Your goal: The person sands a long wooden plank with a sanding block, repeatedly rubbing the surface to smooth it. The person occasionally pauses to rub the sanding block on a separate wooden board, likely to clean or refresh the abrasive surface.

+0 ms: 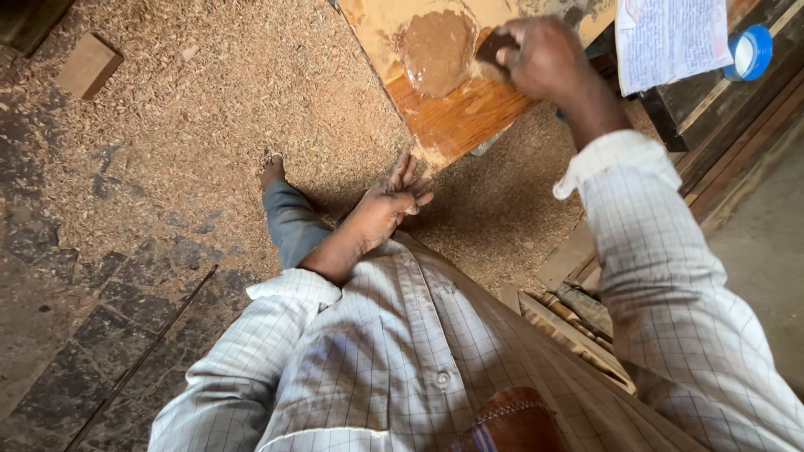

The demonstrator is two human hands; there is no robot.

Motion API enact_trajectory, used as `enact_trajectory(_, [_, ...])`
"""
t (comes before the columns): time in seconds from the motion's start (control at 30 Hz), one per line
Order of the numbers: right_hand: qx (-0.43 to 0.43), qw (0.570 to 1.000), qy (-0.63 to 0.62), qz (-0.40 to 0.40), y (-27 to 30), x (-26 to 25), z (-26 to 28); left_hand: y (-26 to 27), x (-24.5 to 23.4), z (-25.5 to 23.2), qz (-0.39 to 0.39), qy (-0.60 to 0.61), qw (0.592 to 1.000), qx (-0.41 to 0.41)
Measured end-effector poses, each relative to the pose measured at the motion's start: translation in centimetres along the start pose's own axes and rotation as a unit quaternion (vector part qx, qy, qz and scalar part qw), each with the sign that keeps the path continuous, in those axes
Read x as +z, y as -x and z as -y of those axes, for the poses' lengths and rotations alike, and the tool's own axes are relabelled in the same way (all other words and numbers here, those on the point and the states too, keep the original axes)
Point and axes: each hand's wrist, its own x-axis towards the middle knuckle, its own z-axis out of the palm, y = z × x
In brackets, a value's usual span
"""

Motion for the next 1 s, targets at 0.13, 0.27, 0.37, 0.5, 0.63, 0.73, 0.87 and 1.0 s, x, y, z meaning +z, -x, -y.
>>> enact_trajectory(0.13, [-0.106, 0.994, 0.013, 0.006, 4.1, 1.2, 0.9, 0.0, 0.6, -0.3, 0.000, 0.000, 1.000, -0.003])
enact_trajectory(0.27, [-0.102, 0.993, 0.029, -0.054, 6.8, 2.5, -0.1, 0.7, 1.1, -1.2, 0.001, -0.019, 1.000, -0.009])
enact_trajectory(0.37, [-0.141, 0.947, 0.133, -0.258, 8.9, 6.8, 1.0, 0.7, 1.6, -1.3, -0.016, -0.029, 0.999, -0.016])
enact_trajectory(0.5, [-0.295, 0.843, 0.303, -0.333, 11.7, 9.8, 0.1, 0.4, 1.3, -1.4, -0.014, -0.029, 0.999, -0.006])
enact_trajectory(0.63, [-0.227, 0.948, -0.008, -0.225, 10.4, 6.3, -5.4, -0.1, 0.7, -0.4, 0.018, -0.005, 1.000, -0.002])
enact_trajectory(0.73, [-0.087, 0.960, 0.067, -0.259, 5.8, 4.9, -7.6, 0.3, 0.1, 0.1, -0.007, -0.006, 1.000, 0.003])
enact_trajectory(0.87, [-0.083, 0.974, -0.087, -0.194, 2.9, 6.8, -6.1, 0.5, 0.0, 0.3, 0.015, -0.006, 1.000, -0.001])
enact_trajectory(1.0, [-0.066, 0.989, 0.036, -0.126, 4.1, 8.1, -1.9, 0.3, 0.2, -0.4, 0.007, -0.020, 1.000, -0.001])
